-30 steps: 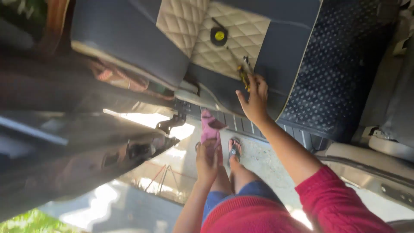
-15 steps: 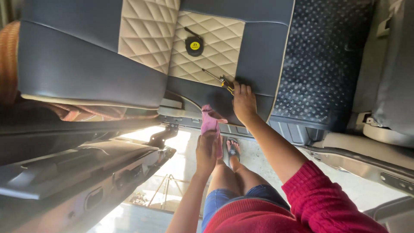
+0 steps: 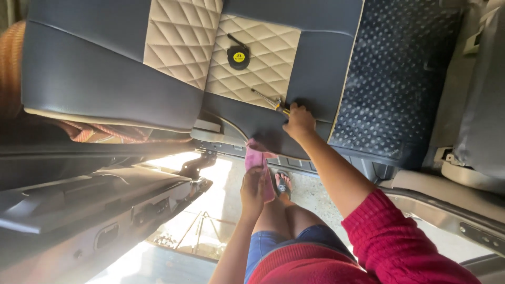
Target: Repairing or adjusting a car door hinge using a screwdriver, wrench, and cleaning with a cloth.
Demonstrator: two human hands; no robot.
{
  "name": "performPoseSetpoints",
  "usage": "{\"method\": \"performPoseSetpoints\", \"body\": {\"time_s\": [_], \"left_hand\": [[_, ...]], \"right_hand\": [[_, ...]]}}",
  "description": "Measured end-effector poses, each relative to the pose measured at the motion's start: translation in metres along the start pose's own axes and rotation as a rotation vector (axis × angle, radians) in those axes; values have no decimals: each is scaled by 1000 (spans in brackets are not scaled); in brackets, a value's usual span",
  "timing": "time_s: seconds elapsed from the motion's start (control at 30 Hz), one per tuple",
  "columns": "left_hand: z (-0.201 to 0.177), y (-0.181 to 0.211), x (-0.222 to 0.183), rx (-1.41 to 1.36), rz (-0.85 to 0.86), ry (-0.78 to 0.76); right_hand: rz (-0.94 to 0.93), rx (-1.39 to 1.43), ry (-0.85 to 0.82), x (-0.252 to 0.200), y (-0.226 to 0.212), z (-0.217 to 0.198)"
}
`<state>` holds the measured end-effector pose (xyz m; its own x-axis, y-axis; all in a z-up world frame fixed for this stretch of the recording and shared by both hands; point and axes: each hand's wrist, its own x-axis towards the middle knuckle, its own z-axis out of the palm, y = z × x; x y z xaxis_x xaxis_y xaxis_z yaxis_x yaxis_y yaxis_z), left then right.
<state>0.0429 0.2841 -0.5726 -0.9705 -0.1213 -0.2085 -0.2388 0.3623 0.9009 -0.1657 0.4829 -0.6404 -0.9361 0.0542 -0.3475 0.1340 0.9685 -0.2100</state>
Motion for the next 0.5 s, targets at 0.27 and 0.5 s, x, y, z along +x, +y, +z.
{"method": "performPoseSetpoints", "body": {"time_s": [0.27,0.5], "left_hand": [[6,-17,26,26,7,15],[10,25,82,125,141,1]], "right_hand": [[-10,42,-60,-7,-6,-22],[111,150,-176,15,-11,-30]]}}
